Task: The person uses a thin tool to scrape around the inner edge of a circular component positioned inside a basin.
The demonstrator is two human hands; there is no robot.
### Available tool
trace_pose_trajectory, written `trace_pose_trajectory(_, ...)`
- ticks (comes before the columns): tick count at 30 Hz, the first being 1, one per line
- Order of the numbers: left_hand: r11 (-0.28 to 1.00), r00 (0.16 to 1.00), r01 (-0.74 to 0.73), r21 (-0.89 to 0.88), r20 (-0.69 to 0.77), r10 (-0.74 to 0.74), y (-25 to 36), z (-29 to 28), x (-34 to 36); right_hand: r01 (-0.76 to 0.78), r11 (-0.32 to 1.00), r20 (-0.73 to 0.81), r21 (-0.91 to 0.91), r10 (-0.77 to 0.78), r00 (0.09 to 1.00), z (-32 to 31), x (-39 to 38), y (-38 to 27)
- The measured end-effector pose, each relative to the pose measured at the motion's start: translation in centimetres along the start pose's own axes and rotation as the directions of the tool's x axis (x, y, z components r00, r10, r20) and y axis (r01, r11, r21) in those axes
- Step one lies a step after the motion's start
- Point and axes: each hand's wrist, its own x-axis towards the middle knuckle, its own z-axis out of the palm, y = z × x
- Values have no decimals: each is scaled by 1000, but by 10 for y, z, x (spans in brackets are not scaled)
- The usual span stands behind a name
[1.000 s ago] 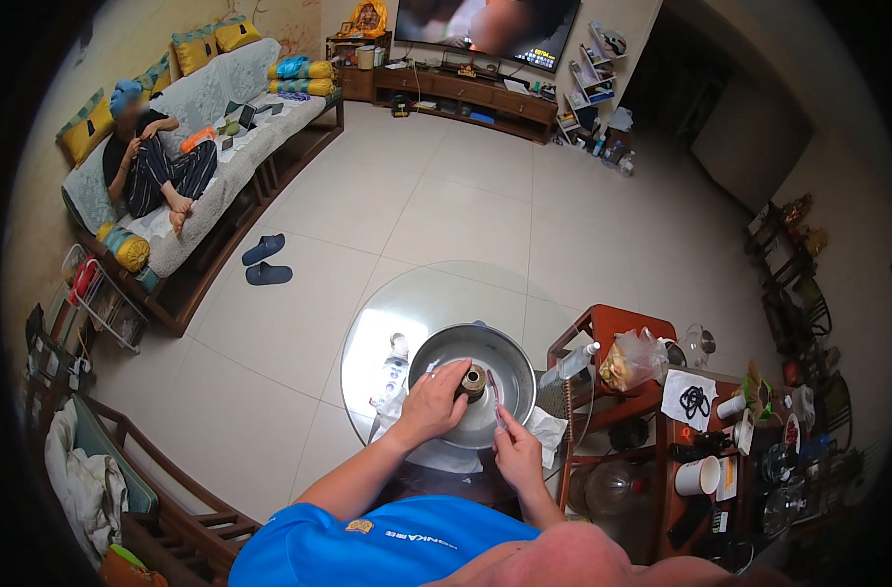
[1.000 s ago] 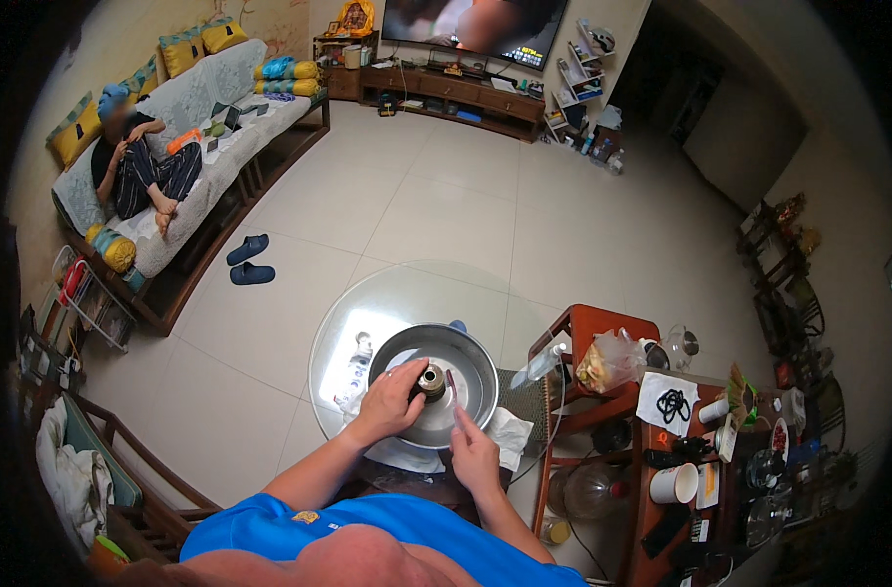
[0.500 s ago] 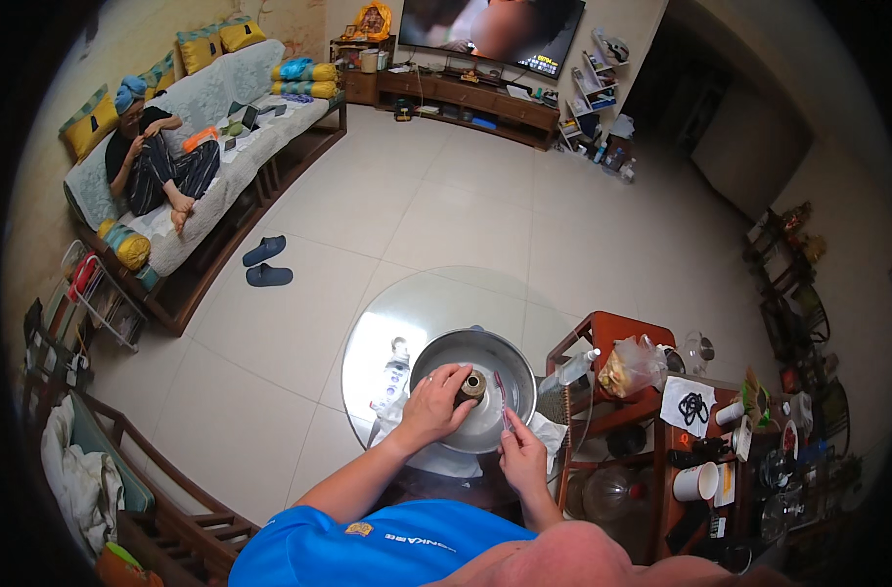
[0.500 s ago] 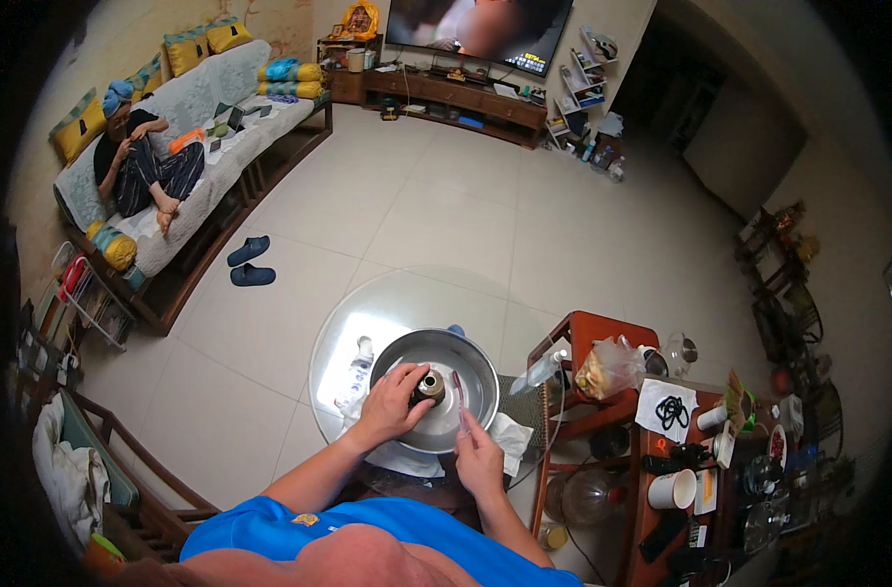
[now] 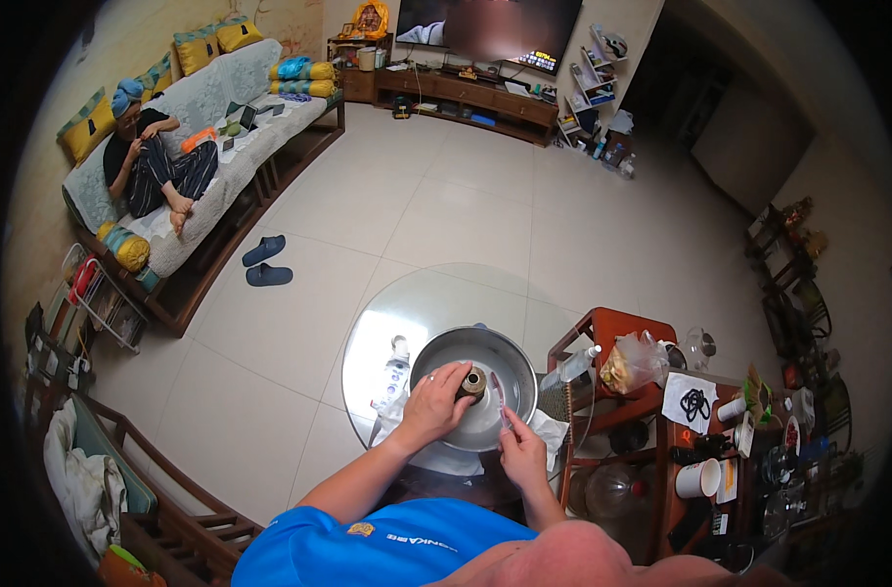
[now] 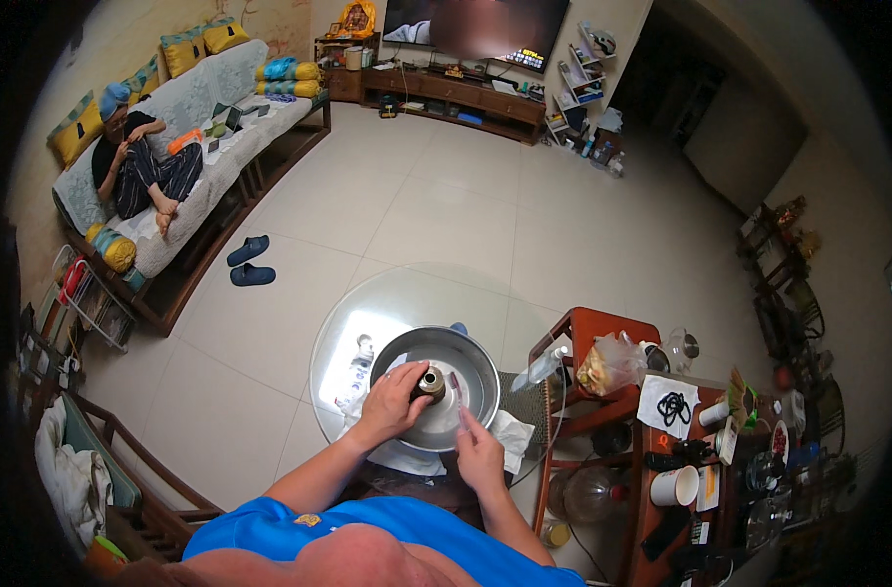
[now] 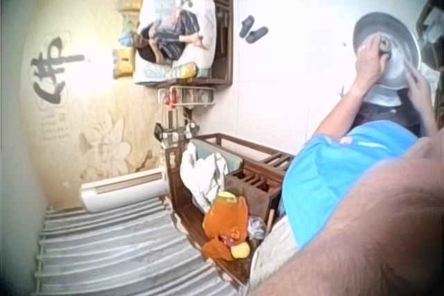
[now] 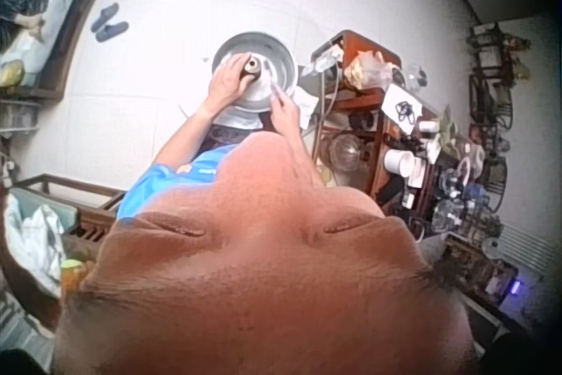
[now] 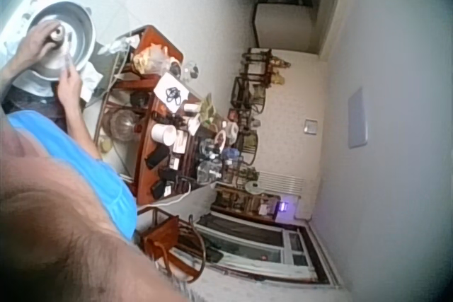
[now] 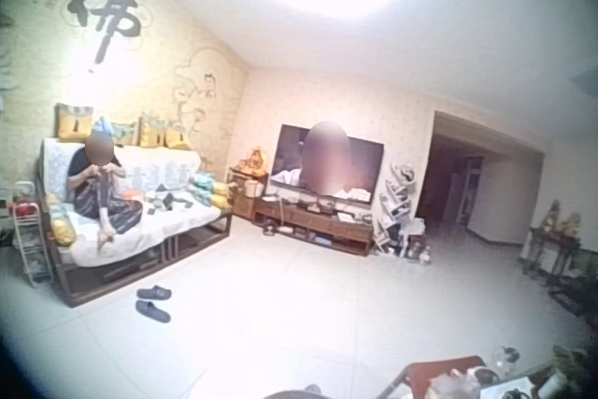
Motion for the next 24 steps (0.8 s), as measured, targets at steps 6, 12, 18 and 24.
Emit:
trace_pose_trajectory(6,1000,1000,-13,13,-21,13,3,-2,3,127,946,-112,-297,-167,980,-14,6,-22)
trace_pose_trajectory(12,999,997,-26,18,-73,28,-5,2,2,154,623,122,-767,-94,988,-25,45,-49)
trace_pose_trajectory(18,1000,988,-17,9,-151,18,-5,9,1,244,577,248,-780,-73,966,-21,66,-42)
trace_pose_trajectory(24,1000,989,9,3,-150,-8,-3,13,0,178,710,148,-681,-104,983,-30,46,-48)
